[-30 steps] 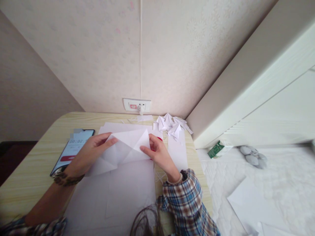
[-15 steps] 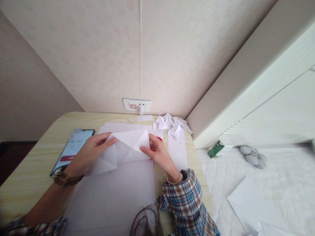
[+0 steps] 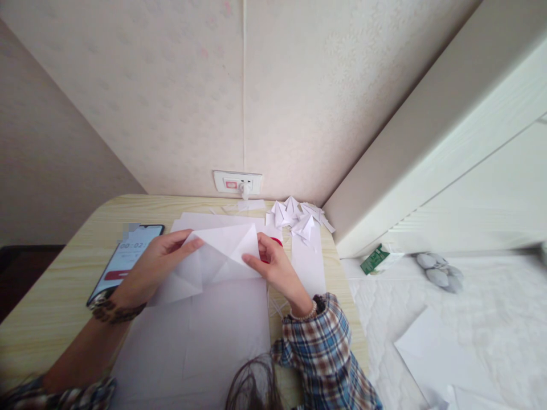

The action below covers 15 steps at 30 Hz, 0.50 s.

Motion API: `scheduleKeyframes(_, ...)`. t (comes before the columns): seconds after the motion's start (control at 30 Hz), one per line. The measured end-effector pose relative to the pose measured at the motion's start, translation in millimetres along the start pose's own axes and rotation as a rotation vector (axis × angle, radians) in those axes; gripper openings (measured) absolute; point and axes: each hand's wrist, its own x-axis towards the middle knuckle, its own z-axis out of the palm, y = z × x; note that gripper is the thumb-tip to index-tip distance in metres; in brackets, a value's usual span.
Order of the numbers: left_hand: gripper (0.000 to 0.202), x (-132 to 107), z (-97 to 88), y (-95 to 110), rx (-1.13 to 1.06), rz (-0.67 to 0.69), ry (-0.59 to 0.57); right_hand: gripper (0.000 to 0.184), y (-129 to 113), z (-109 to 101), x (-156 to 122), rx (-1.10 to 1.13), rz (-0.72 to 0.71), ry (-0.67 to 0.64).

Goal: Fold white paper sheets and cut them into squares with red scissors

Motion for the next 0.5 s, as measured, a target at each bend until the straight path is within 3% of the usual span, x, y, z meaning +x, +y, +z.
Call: scheduleKeyframes(0.5,0.026,1.2,-1.5,-5.2,0.018,0.023,0.015,0.032,-1.8,1.2,-0.9,0.005,-0.022,-0.016)
